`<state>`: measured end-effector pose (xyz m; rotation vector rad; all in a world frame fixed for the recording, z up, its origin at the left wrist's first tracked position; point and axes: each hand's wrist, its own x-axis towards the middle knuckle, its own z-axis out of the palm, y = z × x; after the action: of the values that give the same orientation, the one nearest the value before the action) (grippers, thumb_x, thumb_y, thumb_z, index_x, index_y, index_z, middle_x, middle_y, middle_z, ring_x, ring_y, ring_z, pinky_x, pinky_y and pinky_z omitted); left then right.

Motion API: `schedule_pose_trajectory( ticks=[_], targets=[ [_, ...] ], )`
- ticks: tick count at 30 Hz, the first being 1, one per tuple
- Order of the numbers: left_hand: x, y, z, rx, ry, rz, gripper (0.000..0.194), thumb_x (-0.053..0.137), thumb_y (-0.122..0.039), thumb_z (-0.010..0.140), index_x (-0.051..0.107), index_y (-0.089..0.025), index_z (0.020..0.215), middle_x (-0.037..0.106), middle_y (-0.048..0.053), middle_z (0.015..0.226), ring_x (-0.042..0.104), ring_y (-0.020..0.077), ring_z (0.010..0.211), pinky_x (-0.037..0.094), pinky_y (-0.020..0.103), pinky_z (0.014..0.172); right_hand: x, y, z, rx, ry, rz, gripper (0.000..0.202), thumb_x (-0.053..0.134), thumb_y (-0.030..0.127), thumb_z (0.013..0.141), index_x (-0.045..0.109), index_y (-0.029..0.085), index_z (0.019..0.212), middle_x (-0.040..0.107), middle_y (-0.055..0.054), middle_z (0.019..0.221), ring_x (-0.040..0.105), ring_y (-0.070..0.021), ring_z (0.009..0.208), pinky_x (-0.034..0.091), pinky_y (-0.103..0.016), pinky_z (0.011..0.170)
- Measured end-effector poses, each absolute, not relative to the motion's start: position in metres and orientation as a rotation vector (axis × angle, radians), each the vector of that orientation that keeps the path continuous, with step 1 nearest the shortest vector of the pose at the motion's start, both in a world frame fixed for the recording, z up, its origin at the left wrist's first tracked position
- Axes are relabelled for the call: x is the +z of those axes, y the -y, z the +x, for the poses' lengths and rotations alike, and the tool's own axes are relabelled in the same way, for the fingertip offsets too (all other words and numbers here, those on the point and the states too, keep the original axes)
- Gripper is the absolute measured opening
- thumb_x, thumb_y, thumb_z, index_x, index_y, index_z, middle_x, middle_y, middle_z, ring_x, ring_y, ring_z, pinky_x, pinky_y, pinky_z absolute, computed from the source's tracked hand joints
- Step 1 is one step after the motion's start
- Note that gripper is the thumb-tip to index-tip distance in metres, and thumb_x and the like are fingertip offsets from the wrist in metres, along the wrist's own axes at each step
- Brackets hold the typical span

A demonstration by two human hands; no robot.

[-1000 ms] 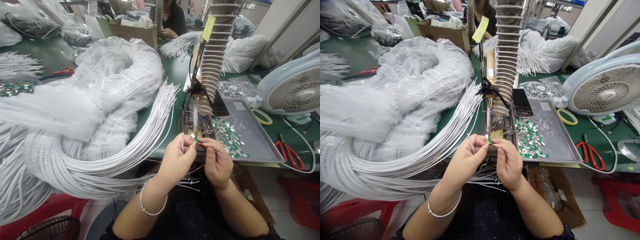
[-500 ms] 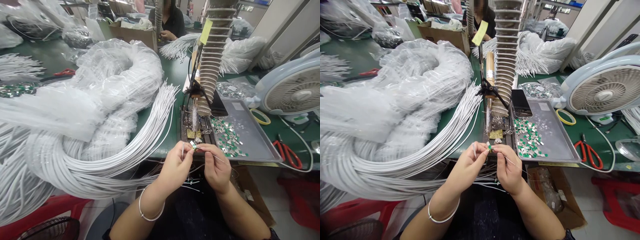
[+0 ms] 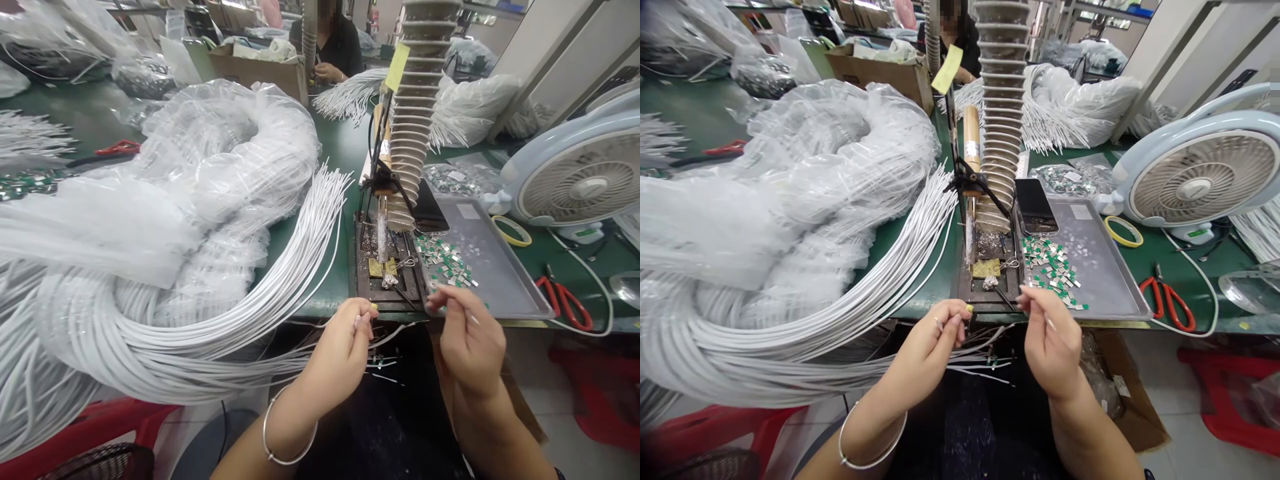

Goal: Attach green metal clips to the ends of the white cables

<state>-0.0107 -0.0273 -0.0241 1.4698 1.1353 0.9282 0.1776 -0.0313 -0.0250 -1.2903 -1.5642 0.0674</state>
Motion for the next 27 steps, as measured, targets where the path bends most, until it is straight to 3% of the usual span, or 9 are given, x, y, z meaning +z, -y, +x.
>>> schedule_pose_trajectory(
  ticks=[5,8,16,20,23,27],
  targets=[
    [-0.029,0.022,-0.010,0.933,-0.974,1.108,0.021,0.045,-0.039,0.090,0.053,-0.020,0.093,0.042,-0.003,0.066,0.032,0.0096,0.054,0.030,0.023,0.051,-0.010,0.003,0.212,-0.160,1.701,-1.608,0.016,0.045,0.020,0.086,0.061,0.020,0.088,0.066,-0.005,0.083,0.063,-0.0176,0.077,0.050,-0.032,0.072],
    [-0.032,0.019,-0.008,1.012,-0.830,0.930,0.027,0.046,-0.046,0.088,0.052,-0.020,0.090,0.040,-0.004,0.068,0.029,0.0083,0.055,0.026,0.021,0.050,-0.007,-0.013,0.227,-0.108,1.802,-1.832,0.013,0.048,0.023,0.082,0.061,0.020,0.082,0.066,-0.005,0.077,0.061,-0.0186,0.070,0.047,-0.031,0.064],
    [-0.030,0.017,-0.004,0.981,-0.843,0.950,0.030,0.048,-0.045,0.088,0.059,-0.017,0.084,0.045,-0.002,0.063,0.041,0.0105,0.059,0.035,0.024,0.058,-0.009,-0.033,0.228,-0.151,2.021,-2.119,0.011,0.052,0.027,0.079,0.059,0.020,0.073,0.064,-0.006,0.075,0.057,-0.0201,0.067,0.038,-0.030,0.056],
    [-0.027,0.016,-0.001,0.957,-0.868,0.878,0.028,0.054,-0.045,0.084,0.056,-0.017,0.087,0.047,-0.004,0.056,0.041,0.0097,0.053,0.035,0.024,0.057,-0.015,-0.035,0.229,-0.178,2.015,-2.077,0.011,0.052,0.024,0.079,0.061,0.018,0.080,0.062,-0.007,0.076,0.057,-0.0206,0.067,0.040,-0.031,0.057],
    [-0.024,0.016,0.003,0.996,-0.871,0.757,0.026,0.064,-0.040,0.078,0.052,-0.017,0.083,0.050,-0.004,0.063,0.043,0.0072,0.051,0.035,0.023,0.052,-0.018,-0.035,0.231,-0.185,1.945,-1.997,0.016,0.049,0.023,0.079,0.061,0.017,0.089,0.062,-0.008,0.078,0.057,-0.0209,0.069,0.042,-0.032,0.060],
    [-0.024,0.016,0.006,1.008,-0.870,0.714,0.026,0.067,-0.035,0.075,0.048,-0.017,0.080,0.052,-0.005,0.065,0.044,0.0054,0.047,0.035,0.021,0.048,-0.014,-0.030,0.227,-0.137,1.835,-1.909,0.011,0.050,0.023,0.078,0.060,0.019,0.082,0.062,-0.006,0.073,0.057,-0.0199,0.067,0.044,-0.032,0.062]
  ],
)
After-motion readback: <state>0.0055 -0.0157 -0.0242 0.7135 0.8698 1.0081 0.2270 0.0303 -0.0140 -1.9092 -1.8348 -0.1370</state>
